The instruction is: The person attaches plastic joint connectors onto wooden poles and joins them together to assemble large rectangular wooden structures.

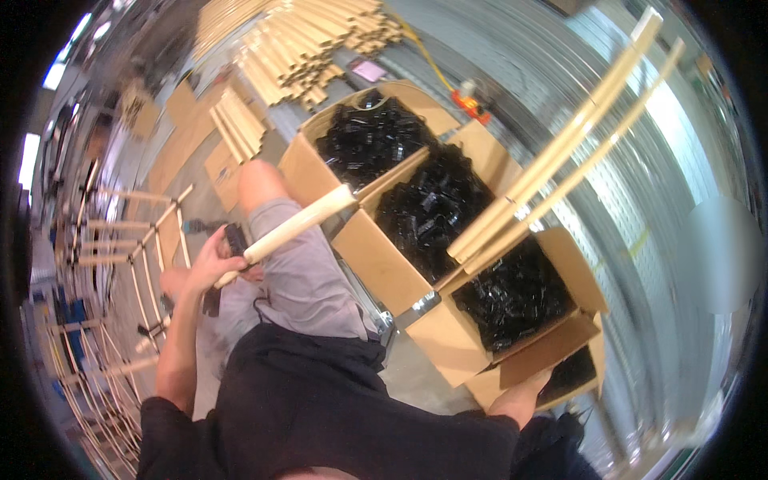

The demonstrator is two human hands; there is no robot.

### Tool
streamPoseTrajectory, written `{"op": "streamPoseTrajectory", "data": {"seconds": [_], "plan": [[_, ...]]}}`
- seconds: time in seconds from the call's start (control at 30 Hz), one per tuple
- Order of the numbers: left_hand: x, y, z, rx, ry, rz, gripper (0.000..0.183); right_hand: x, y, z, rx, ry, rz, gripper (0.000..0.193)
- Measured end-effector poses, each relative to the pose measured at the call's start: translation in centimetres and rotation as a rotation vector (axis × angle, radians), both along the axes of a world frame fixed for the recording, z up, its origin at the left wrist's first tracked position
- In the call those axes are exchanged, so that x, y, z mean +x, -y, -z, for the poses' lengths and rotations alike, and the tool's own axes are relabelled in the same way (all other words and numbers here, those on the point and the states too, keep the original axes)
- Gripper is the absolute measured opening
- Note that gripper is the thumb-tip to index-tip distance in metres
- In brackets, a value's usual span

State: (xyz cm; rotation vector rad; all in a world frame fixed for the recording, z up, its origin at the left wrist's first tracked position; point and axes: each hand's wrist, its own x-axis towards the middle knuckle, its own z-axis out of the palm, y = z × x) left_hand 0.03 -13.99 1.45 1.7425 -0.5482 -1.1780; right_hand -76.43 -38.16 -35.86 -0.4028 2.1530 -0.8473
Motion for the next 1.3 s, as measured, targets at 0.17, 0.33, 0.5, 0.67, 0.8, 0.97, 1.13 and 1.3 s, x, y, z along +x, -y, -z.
{"op": "streamPoseTrajectory", "data": {"seconds": [0.17, 0.33, 0.5, 0.67, 0.8, 0.97, 1.13, 1.3], "plan": [[-0.8, -0.6, 0.1, 0.026, -0.013, -0.018, 0.070, -3.0, -0.1, 0.5, -0.021, 0.139, 0.032, 0.038], [-1.3, -0.8, 0.4, 0.086, 0.080, 0.032, 0.078, -6.6, -1.4, -0.8, -0.040, 0.315, 0.144, 0.037], [-1.2, -1.5, 1.8, 0.051, 0.099, 0.032, 0.081, -10.1, -4.3, -3.9, 0.025, 0.673, 0.290, 0.036], [0.1, -2.8, 1.4, -0.001, 0.028, 0.077, 0.083, -9.2, -6.4, -4.8, -0.217, 0.722, 0.332, 0.038], [1.6, -1.9, 0.5, 0.011, -0.065, 0.091, 0.085, -6.6, -6.8, -9.7, -0.674, 0.398, 0.294, 0.034], [2.6, -2.0, 0.5, 0.019, -0.076, 0.055, 0.082, 6.0, -5.5, -23.7, -0.743, 0.457, -0.105, 0.044], [3.6, -0.3, 2.0, 0.070, -0.051, 0.088, 0.077, 26.2, -0.7, -33.5, -0.731, 0.480, -0.458, 0.033], [4.2, -0.4, 2.9, -0.007, -0.060, 0.090, 0.079, 43.7, 3.1, -31.9, -0.497, 0.293, -1.089, 0.023]]}}
